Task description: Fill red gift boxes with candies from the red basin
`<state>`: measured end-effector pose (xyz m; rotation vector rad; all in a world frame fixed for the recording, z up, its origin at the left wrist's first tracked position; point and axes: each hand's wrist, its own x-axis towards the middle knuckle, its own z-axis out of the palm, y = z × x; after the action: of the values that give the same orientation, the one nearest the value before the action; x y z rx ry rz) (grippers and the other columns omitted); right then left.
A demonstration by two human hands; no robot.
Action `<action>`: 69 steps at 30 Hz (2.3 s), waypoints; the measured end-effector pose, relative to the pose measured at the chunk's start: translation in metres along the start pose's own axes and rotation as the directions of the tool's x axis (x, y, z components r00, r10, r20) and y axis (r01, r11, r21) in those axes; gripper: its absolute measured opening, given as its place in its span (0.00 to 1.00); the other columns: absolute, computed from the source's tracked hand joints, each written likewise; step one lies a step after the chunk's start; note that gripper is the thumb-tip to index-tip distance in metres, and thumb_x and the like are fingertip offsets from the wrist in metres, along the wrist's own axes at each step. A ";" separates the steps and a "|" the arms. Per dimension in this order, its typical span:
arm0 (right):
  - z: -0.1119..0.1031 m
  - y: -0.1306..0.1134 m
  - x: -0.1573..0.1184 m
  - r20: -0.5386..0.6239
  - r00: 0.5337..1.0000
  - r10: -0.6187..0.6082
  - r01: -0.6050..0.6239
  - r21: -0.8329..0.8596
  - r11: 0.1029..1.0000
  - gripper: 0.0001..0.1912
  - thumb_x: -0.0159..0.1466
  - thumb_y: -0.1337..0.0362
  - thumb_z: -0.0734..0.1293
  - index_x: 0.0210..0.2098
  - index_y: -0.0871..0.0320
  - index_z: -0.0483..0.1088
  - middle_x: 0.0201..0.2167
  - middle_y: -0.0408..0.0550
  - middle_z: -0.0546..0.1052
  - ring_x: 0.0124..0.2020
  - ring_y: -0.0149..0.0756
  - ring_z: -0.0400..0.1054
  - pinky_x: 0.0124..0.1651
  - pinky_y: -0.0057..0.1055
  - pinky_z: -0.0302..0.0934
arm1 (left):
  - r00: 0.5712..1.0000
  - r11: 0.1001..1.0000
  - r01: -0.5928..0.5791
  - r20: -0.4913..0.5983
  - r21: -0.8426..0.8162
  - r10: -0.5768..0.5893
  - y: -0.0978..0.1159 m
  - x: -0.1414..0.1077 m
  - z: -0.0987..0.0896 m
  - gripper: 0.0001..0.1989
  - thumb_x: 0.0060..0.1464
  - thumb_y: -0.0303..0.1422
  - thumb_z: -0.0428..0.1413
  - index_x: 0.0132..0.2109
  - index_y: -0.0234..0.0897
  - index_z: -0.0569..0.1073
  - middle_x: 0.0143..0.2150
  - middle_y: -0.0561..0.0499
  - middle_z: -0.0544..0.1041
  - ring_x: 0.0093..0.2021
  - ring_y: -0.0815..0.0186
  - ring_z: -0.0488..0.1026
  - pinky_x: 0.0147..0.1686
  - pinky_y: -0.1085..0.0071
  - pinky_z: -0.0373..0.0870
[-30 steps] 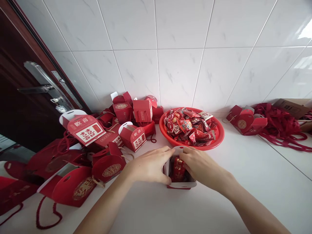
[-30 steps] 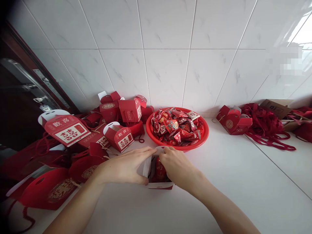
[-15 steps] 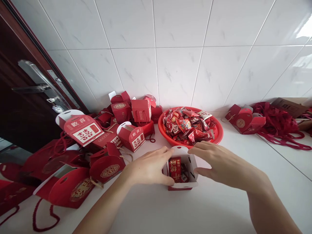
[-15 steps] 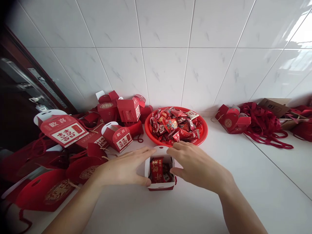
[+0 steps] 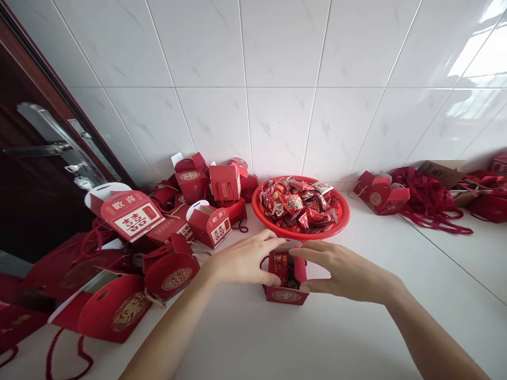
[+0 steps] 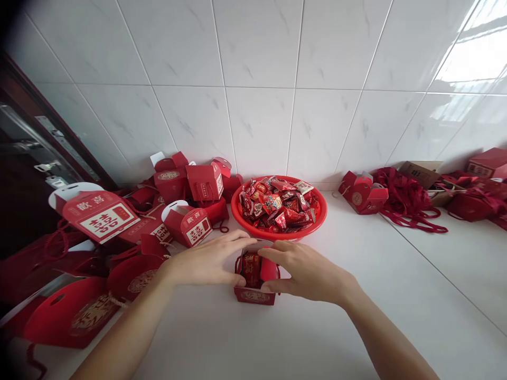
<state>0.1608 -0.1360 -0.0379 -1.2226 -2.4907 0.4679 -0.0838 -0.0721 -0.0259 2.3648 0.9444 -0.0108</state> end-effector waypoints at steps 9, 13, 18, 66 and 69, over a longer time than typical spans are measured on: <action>0.043 0.016 -0.011 -0.148 0.988 -0.034 0.056 0.142 0.988 0.22 0.65 0.45 0.68 0.45 0.57 0.74 0.48 0.57 0.79 0.51 0.47 0.73 0.53 0.44 0.67 | 0.979 0.973 0.094 -0.199 0.210 -0.052 0.011 0.017 0.023 0.46 0.48 0.47 0.67 0.67 0.42 0.55 0.62 0.40 0.70 0.62 0.46 0.68 0.57 0.55 0.65; 0.052 0.028 -0.012 -0.242 0.970 -0.028 0.104 0.308 0.946 0.14 0.68 0.51 0.68 0.43 0.56 0.74 0.49 0.55 0.79 0.52 0.44 0.73 0.54 0.41 0.68 | 0.979 0.954 0.098 -0.201 0.282 -0.041 0.014 0.023 0.031 0.38 0.53 0.49 0.63 0.64 0.39 0.60 0.55 0.39 0.73 0.57 0.46 0.70 0.55 0.55 0.66; 0.067 0.036 -0.013 -0.327 0.931 0.160 0.008 0.459 0.889 0.21 0.64 0.51 0.71 0.52 0.54 0.71 0.52 0.54 0.78 0.53 0.46 0.73 0.57 0.43 0.69 | 0.986 0.958 0.124 -0.144 0.258 -0.089 0.013 0.021 0.029 0.19 0.59 0.46 0.56 0.51 0.38 0.67 0.49 0.43 0.73 0.45 0.51 0.76 0.40 0.62 0.70; -0.032 -0.023 0.019 -0.257 0.921 0.293 -0.147 0.468 0.872 0.17 0.61 0.51 0.70 0.26 0.56 0.68 0.20 0.39 0.64 0.22 0.28 0.56 0.22 0.28 0.47 | 0.969 0.707 -0.207 -0.241 -0.676 0.053 0.072 0.010 -0.030 0.27 0.61 0.42 0.59 0.64 0.39 0.68 0.62 0.41 0.71 0.62 0.53 0.69 0.61 0.55 0.65; -0.025 -0.031 0.021 -0.315 0.905 0.287 -0.152 0.391 0.908 0.14 0.62 0.59 0.68 0.23 0.56 0.65 0.18 0.37 0.60 0.20 0.27 0.51 0.21 0.27 0.42 | 0.956 0.717 -0.255 -0.282 -0.649 0.084 0.074 0.015 -0.022 0.27 0.60 0.41 0.60 0.64 0.39 0.68 0.64 0.42 0.69 0.66 0.51 0.65 0.63 0.55 0.62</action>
<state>0.1380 -0.1332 0.0007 -1.3079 -1.8614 0.6513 -0.0303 -0.0943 0.0271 1.7549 0.6618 0.6067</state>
